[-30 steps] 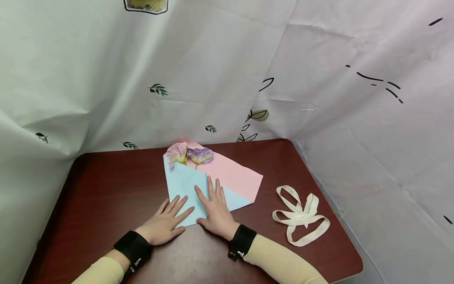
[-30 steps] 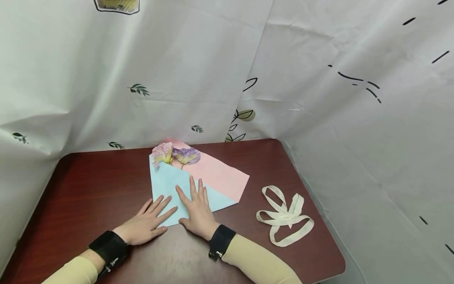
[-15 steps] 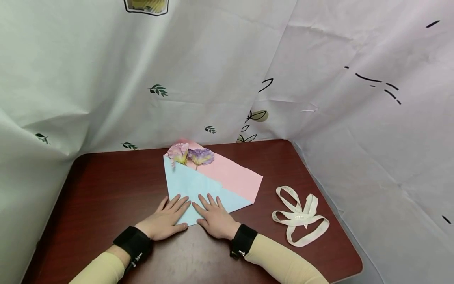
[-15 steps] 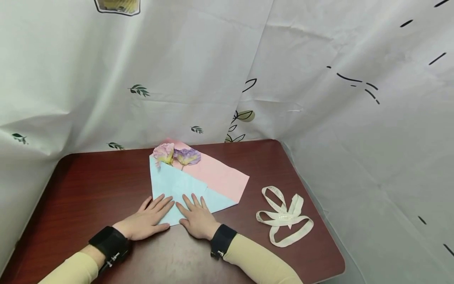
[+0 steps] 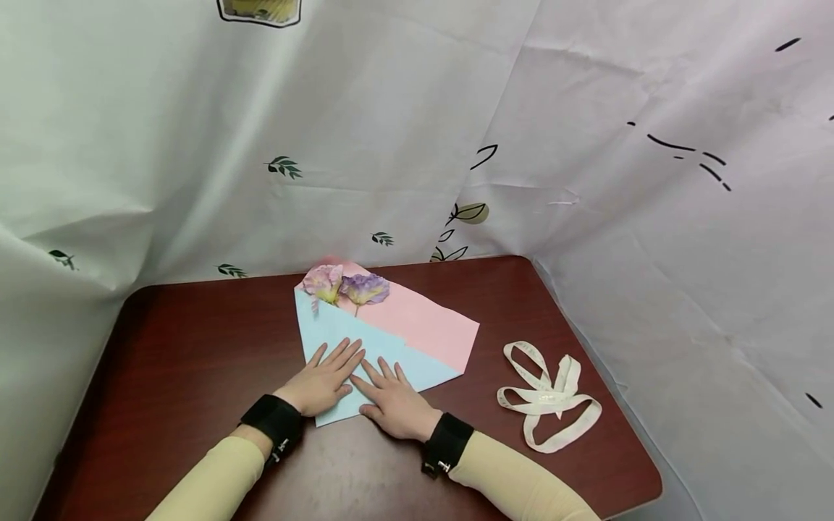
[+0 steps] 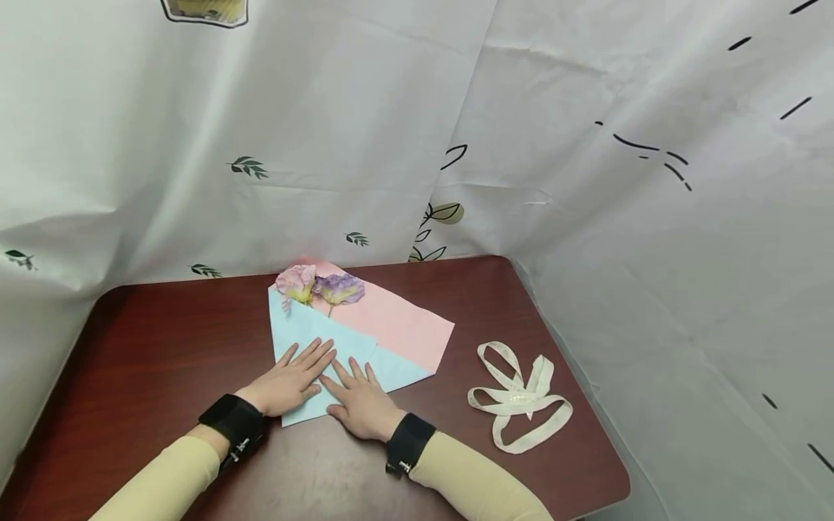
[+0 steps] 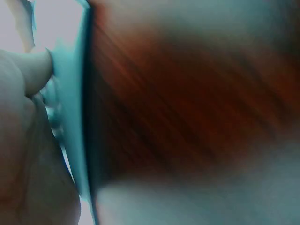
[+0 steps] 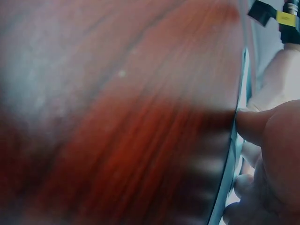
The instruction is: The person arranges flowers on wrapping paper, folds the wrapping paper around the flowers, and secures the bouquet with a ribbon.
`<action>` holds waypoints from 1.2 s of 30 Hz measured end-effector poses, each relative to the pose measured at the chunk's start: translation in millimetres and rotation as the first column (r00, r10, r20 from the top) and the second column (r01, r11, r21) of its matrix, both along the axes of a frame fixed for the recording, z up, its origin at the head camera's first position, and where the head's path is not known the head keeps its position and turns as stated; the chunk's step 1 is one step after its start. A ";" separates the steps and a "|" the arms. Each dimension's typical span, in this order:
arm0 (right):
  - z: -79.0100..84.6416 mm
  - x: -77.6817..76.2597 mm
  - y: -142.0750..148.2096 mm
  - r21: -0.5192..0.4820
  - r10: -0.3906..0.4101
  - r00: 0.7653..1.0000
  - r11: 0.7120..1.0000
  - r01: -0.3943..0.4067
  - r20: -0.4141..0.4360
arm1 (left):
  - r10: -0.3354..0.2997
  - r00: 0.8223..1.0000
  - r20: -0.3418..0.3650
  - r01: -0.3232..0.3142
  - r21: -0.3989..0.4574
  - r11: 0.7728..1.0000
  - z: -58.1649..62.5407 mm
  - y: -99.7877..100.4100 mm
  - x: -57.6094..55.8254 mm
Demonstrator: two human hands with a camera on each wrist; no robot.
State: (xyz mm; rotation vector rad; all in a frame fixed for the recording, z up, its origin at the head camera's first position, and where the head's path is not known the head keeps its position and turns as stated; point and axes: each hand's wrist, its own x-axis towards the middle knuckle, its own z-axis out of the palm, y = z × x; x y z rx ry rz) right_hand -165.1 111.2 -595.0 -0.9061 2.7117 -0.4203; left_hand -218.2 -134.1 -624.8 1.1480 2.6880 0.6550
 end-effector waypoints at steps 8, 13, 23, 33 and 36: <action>-2.0 -2.7 18.8 -0.441 -0.391 0.902 0.787 0.432 0.185 | -0.004 0.999 0.046 0.004 0.006 1.000 -5.5 -0.9 -5.0; -0.8 -12.0 34.4 -0.578 -0.649 0.696 0.454 0.678 0.307 | 0.005 0.999 0.032 -0.005 -0.003 1.000 -4.9 -0.8 -5.1; 8.0 -21.2 47.3 -0.677 -0.689 0.459 -0.063 0.733 0.561 | 0.005 1.000 0.025 -0.005 -0.010 1.000 5.9 0.5 -7.2; 13.0 -16.2 45.8 -0.696 -0.611 0.437 -0.279 0.661 0.660 | 0.049 0.997 -0.060 -0.061 -0.227 0.972 50.7 13.2 -27.1; 14.9 -11.7 44.5 -0.681 -0.576 0.434 -0.323 0.657 0.692 | 0.044 0.995 -0.088 -0.066 -0.271 0.960 55.7 16.7 -33.7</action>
